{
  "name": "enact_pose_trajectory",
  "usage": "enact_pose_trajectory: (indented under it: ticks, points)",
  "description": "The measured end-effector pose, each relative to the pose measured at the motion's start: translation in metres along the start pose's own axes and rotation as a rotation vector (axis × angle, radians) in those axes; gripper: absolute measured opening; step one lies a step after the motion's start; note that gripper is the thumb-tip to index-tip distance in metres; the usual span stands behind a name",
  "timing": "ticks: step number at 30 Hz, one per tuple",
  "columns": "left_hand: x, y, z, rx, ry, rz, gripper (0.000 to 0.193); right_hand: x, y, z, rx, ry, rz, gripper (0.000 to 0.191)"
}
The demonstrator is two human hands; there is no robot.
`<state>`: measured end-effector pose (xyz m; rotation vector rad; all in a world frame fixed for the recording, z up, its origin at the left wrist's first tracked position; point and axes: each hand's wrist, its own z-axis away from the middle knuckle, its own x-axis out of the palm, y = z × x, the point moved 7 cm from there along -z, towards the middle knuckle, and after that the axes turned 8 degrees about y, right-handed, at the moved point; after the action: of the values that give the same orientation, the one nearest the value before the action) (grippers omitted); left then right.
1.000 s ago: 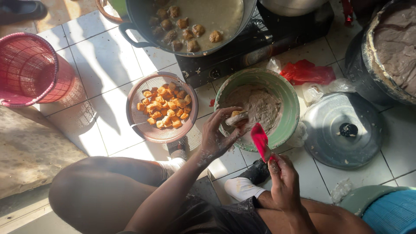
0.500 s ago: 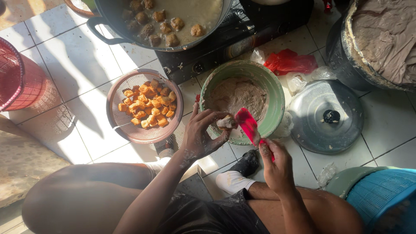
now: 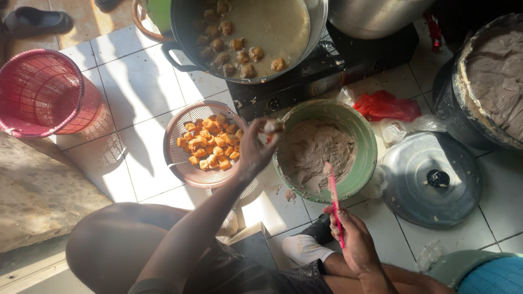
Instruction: The person sits on the floor and coats fried tofu pieces with batter, using a spatula to scoop batter from a green basin and spread it over each piece held in the other hand. Coated pieces are placed into a large pot of hot oil on the stove to fry, and the person repeats the cycle with pieces from a colander.
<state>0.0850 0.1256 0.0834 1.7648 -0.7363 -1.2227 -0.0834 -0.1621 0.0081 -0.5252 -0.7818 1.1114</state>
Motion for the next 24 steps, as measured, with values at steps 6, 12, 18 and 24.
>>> enact_pose_trajectory:
  ticks: [6,12,18,24]
  points:
    - [-0.075,0.046,-0.126,0.458,0.409,-0.088,0.071,-0.005,-0.01,-0.002,-0.1,0.027,-0.057,0.037]
    - [-0.099,-0.027,-0.105,0.177,0.459,0.17,0.032,-0.024,-0.035,-0.024,-0.311,0.146,0.1,0.026]
    - [-0.09,-0.185,-0.003,-0.148,0.478,-0.298,0.024,-0.023,-0.037,-0.074,-0.674,0.232,1.047,0.024]
    - [-0.072,-0.269,0.014,-0.38,-0.045,-0.717,0.057,0.037,-0.002,-0.148,-0.796,0.191,1.358,0.024]
